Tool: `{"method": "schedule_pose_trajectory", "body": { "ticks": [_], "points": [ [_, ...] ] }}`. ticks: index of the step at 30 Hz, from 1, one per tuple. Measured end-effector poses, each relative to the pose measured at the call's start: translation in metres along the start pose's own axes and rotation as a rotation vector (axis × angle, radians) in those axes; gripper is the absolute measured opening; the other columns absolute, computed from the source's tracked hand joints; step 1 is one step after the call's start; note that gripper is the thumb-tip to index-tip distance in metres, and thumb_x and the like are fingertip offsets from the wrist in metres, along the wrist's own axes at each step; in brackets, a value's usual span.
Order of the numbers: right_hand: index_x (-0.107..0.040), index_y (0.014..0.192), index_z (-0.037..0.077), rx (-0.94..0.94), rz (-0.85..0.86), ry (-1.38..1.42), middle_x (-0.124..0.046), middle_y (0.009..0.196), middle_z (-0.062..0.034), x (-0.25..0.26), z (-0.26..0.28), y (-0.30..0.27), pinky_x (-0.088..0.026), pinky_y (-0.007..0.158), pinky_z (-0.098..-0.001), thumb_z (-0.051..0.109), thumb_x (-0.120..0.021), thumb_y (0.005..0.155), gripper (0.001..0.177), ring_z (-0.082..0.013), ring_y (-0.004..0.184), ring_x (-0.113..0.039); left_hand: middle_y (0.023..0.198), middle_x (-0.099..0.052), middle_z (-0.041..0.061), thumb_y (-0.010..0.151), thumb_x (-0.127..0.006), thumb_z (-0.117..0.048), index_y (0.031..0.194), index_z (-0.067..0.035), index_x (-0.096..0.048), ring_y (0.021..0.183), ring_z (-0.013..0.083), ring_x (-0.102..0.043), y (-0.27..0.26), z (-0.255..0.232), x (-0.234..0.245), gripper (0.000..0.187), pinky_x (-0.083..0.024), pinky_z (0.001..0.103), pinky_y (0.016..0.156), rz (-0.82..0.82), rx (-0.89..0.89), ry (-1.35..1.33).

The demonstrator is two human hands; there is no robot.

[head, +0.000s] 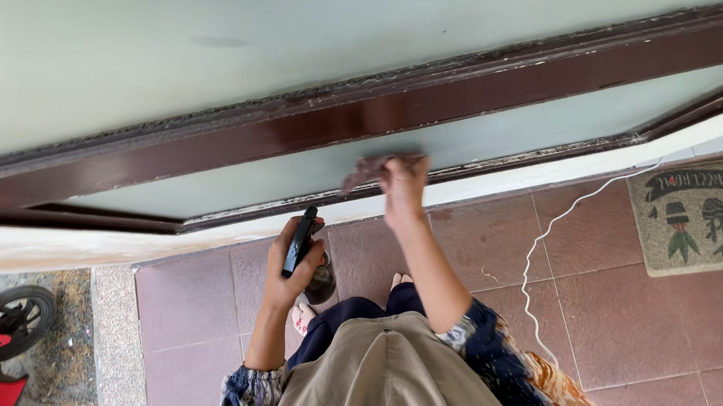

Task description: The person cleans a door frame and frosted glass pane using a spray bottle and a cloth.

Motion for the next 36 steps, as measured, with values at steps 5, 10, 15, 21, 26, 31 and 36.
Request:
{"method": "schedule_pose_trajectory", "body": {
  "ticks": [5,10,15,21,26,31,36],
  "points": [
    [-0.030,0.105,0.011,0.111,-0.274,0.007,-0.059,0.075,-0.0145,0.056,0.086,0.024,-0.059,0.050,-0.0418,-0.008,-0.039,0.089,0.027,-0.0275,0.056,-0.065,0.068,-0.058,0.001,0.087,-0.063,-0.008,0.117,-0.002,-0.067,0.063,0.0074,-0.057,0.009,-0.013,-0.013,0.030,-0.046,0.025,0.061,0.021,0.000,0.005],
    [-0.045,0.076,0.007,-0.201,-0.190,0.085,-0.056,0.068,-0.0168,0.084,-0.005,0.053,-0.064,0.053,-0.0470,0.004,-0.033,0.094,0.022,-0.0326,0.054,-0.067,0.066,-0.059,0.001,0.086,-0.063,-0.007,0.118,-0.004,-0.067,0.061,0.0074,-0.055,-0.002,-0.015,-0.002,0.033,-0.044,0.025,0.059,-0.025,0.040,0.036],
    [-0.056,0.078,0.008,-0.447,-0.180,0.319,-0.064,0.076,-0.0080,0.016,-0.109,0.034,-0.065,0.073,-0.0395,-0.001,-0.048,0.098,0.023,-0.0194,0.068,-0.067,0.067,-0.060,0.002,0.086,-0.063,-0.007,0.118,-0.004,-0.067,0.062,0.0082,-0.057,-0.004,-0.008,0.013,0.032,-0.044,0.027,0.058,-0.078,0.066,-0.008],
    [-0.048,0.088,-0.003,-0.265,-0.136,0.187,-0.065,0.074,-0.0164,0.033,-0.031,0.031,-0.066,0.071,-0.0444,-0.012,-0.039,0.084,0.013,-0.0287,0.069,-0.073,0.068,-0.059,0.001,0.086,-0.062,-0.008,0.118,-0.002,-0.066,0.064,0.0081,-0.058,0.003,-0.014,0.007,0.033,-0.044,0.026,0.060,-0.053,0.018,0.002],
    [-0.032,0.121,0.009,0.485,-0.290,-0.190,-0.051,0.090,-0.0189,0.094,0.089,0.048,-0.057,0.067,-0.0550,-0.017,-0.038,0.085,0.045,-0.0355,0.066,-0.060,0.066,-0.060,0.001,0.086,-0.063,-0.009,0.118,-0.003,-0.068,0.062,0.0079,-0.058,0.014,-0.023,-0.013,0.034,-0.044,0.026,0.059,-0.002,0.014,0.023],
    [-0.040,0.115,0.000,0.525,-0.395,-0.280,-0.052,0.107,-0.0283,0.151,0.050,0.083,-0.051,0.068,-0.0538,-0.017,-0.037,0.093,0.028,-0.0399,0.081,-0.061,0.064,-0.056,0.001,0.086,-0.063,-0.008,0.120,-0.003,-0.068,0.060,0.0082,-0.055,0.009,-0.024,-0.012,0.035,-0.043,0.026,0.058,-0.015,0.032,0.027],
    [-0.057,0.084,0.000,-0.061,-0.110,0.007,-0.061,0.079,-0.0238,0.126,-0.012,0.083,-0.060,0.047,-0.0383,-0.005,-0.036,0.101,0.027,-0.0305,0.061,-0.067,0.065,-0.059,0.001,0.085,-0.063,-0.008,0.120,-0.004,-0.068,0.061,0.0079,-0.058,-0.003,-0.013,0.000,0.035,-0.044,0.026,0.058,-0.043,0.079,0.055]
  ]
}}
Point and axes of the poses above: each hand's wrist, its own y-axis towards the middle knuckle, its own x-axis out of the back of the hand, z = x × y, the point moved 8 cm from there along y, towards the middle knuckle
